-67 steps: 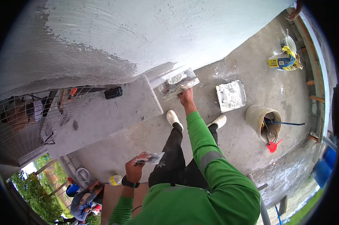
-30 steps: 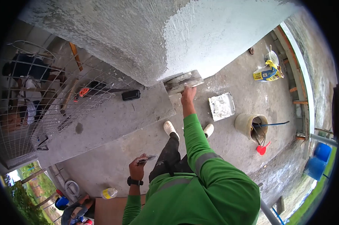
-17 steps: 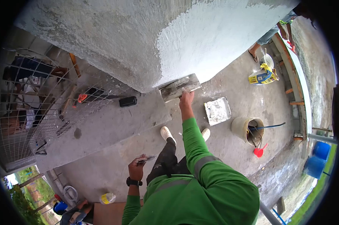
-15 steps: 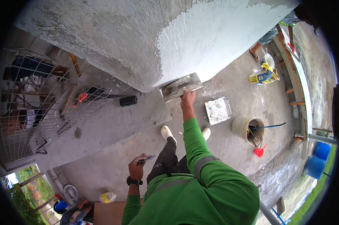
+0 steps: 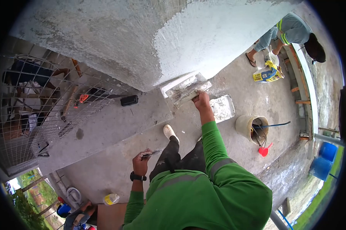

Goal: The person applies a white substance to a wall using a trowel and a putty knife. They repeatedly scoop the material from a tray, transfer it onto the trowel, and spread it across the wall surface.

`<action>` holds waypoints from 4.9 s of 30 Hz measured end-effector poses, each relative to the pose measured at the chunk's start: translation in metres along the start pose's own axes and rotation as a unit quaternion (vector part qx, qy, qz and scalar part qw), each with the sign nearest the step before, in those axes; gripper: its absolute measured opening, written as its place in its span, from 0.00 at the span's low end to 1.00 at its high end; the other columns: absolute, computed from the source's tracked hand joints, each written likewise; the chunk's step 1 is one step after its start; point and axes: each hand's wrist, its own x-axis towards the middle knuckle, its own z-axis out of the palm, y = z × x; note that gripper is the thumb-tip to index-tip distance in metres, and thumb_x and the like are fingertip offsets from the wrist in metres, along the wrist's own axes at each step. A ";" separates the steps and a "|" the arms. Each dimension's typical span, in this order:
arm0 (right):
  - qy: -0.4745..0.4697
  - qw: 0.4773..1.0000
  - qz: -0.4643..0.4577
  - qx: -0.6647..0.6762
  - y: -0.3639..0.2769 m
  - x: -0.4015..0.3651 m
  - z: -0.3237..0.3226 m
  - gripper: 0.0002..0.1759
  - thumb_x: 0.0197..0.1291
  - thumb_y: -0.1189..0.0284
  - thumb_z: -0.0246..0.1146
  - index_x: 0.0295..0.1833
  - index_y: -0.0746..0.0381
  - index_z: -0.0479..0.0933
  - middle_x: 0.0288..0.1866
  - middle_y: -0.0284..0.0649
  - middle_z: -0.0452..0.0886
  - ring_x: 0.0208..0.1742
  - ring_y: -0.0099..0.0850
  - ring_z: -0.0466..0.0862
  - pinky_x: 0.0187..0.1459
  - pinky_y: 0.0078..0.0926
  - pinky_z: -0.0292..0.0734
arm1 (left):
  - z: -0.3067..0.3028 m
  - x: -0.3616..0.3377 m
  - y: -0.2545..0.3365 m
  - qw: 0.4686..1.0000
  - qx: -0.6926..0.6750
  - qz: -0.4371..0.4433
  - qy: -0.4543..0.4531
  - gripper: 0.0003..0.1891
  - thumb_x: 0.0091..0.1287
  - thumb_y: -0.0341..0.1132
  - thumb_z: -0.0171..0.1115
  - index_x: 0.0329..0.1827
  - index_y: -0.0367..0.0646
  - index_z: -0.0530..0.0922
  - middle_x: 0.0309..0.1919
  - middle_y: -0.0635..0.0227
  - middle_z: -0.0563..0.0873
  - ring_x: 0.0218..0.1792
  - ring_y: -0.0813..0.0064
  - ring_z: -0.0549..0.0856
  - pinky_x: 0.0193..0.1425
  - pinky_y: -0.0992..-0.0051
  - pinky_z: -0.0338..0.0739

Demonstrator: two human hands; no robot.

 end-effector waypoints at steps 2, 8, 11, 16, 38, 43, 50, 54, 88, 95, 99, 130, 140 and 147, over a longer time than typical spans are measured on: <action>-0.010 0.999 0.031 0.018 0.011 0.005 0.001 0.12 0.67 0.77 0.49 0.51 0.73 0.70 0.47 0.53 0.78 0.45 0.45 0.83 0.44 0.43 0.84 | 0.003 0.000 0.004 1.000 -0.013 -0.005 0.002 0.05 0.64 0.17 0.59 0.37 0.33 0.82 0.43 0.60 0.88 0.58 0.68 0.81 0.66 0.68 0.72; -0.052 0.991 0.122 0.028 0.037 0.003 0.018 0.18 0.69 0.77 0.42 0.61 0.75 0.64 0.59 0.55 0.74 0.57 0.48 0.79 0.60 0.50 0.77 | 0.004 -0.001 0.012 1.000 0.011 0.007 0.008 0.06 0.63 0.16 0.60 0.38 0.34 0.82 0.43 0.60 0.88 0.58 0.68 0.82 0.65 0.68 0.73; -0.059 0.989 0.136 0.031 0.044 -0.006 0.027 0.20 0.69 0.77 0.41 0.63 0.72 0.64 0.60 0.54 0.73 0.59 0.48 0.78 0.61 0.52 0.76 | 0.004 -0.003 0.010 1.000 0.005 0.002 0.015 0.06 0.63 0.17 0.60 0.38 0.34 0.82 0.44 0.60 0.88 0.58 0.68 0.82 0.65 0.69 0.74; -0.079 0.981 0.174 0.043 0.057 0.008 0.036 0.21 0.69 0.78 0.39 0.65 0.72 0.62 0.62 0.53 0.72 0.61 0.49 0.76 0.62 0.54 0.74 | 0.010 -0.010 0.013 0.999 0.010 0.017 0.038 0.05 0.63 0.17 0.61 0.39 0.34 0.82 0.44 0.60 0.88 0.56 0.68 0.83 0.64 0.70 0.75; -0.121 0.986 0.098 0.052 -0.067 0.007 0.077 0.19 0.68 0.81 0.37 0.59 0.84 0.58 0.62 0.66 0.67 0.62 0.56 0.73 0.66 0.53 0.72 | 0.131 -0.079 0.034 0.983 -0.073 0.045 0.162 0.07 0.63 0.15 0.59 0.38 0.33 0.82 0.45 0.57 0.88 0.57 0.65 0.82 0.66 0.67 0.74; -0.096 0.991 0.077 0.047 -0.056 -0.050 0.079 0.19 0.71 0.77 0.41 0.63 0.75 0.60 0.62 0.59 0.70 0.62 0.53 0.74 0.66 0.51 0.72 | 0.119 -0.088 0.022 0.979 -0.088 0.069 0.168 0.07 0.62 0.15 0.60 0.38 0.34 0.82 0.44 0.58 0.88 0.56 0.66 0.83 0.65 0.68 0.74; -0.110 0.993 0.033 0.015 0.030 -0.060 0.079 0.15 0.68 0.78 0.47 0.59 0.69 0.62 0.54 0.54 0.74 0.51 0.50 0.81 0.51 0.57 0.82 | 0.042 -0.059 0.002 0.985 -0.083 0.081 0.128 0.06 0.62 0.16 0.61 0.38 0.34 0.82 0.44 0.58 0.88 0.55 0.67 0.84 0.64 0.69 0.75; -0.051 0.998 0.027 0.024 0.078 -0.067 0.105 0.14 0.67 0.76 0.51 0.54 0.72 0.68 0.49 0.53 0.76 0.49 0.50 0.82 0.50 0.55 0.82 | -0.019 -0.058 0.011 0.988 -0.059 0.078 0.117 0.06 0.62 0.16 0.61 0.38 0.33 0.82 0.46 0.57 0.87 0.55 0.67 0.83 0.64 0.69 0.75; 0.119 0.992 0.032 0.006 0.067 0.004 0.052 0.17 0.68 0.73 0.46 0.59 0.67 0.68 0.55 0.51 0.75 0.53 0.48 0.80 0.53 0.57 0.79 | -0.113 -0.020 0.061 0.995 0.008 0.037 0.095 0.06 0.63 0.18 0.61 0.41 0.34 0.79 0.47 0.55 0.87 0.51 0.69 0.85 0.60 0.72 0.77; 0.205 0.978 -0.001 0.049 0.050 0.041 0.019 0.18 0.63 0.77 0.49 0.59 0.65 0.68 0.54 0.49 0.76 0.51 0.46 0.82 0.48 0.55 0.82 | -0.132 -0.005 0.069 0.995 0.001 0.026 0.094 0.06 0.63 0.18 0.60 0.41 0.34 0.79 0.46 0.54 0.87 0.51 0.67 0.85 0.61 0.70 0.77; 0.207 0.967 -0.074 -0.130 0.063 0.070 0.041 0.15 0.60 0.75 0.53 0.52 0.65 0.71 0.44 0.48 0.79 0.39 0.43 0.83 0.28 0.46 0.81 | -0.130 0.004 0.077 0.995 0.021 0.015 0.101 0.06 0.63 0.18 0.60 0.40 0.34 0.79 0.45 0.54 0.87 0.51 0.66 0.85 0.61 0.69 0.77; -0.018 0.963 -0.263 -0.060 0.008 -0.201 0.169 0.13 0.66 0.77 0.52 0.53 0.73 0.69 0.43 0.51 0.78 0.37 0.43 0.85 0.36 0.44 0.88 | -0.211 0.064 0.070 0.987 -0.055 0.116 -0.094 0.07 0.63 0.19 0.63 0.42 0.36 0.82 0.44 0.62 0.88 0.45 0.76 0.85 0.54 0.77 0.78; 0.080 0.983 -0.135 -0.096 0.089 -0.070 0.164 0.09 0.63 0.77 0.56 0.44 0.74 0.73 0.41 0.54 0.79 0.37 0.47 0.85 0.35 0.47 0.88 | -0.225 0.045 0.039 0.995 -0.050 0.071 -0.043 0.09 0.62 0.22 0.66 0.44 0.38 0.82 0.38 0.71 0.86 0.39 0.83 0.83 0.49 0.81 0.77; -0.007 0.979 -0.177 -0.101 -0.008 -0.206 0.277 0.16 0.65 0.78 0.52 0.51 0.83 0.65 0.48 0.62 0.75 0.41 0.56 0.85 0.41 0.53 0.88 | -0.211 0.062 0.036 0.988 -0.058 0.112 -0.086 0.08 0.63 0.24 0.65 0.45 0.36 0.81 0.36 0.72 0.85 0.37 0.84 0.82 0.45 0.82 0.77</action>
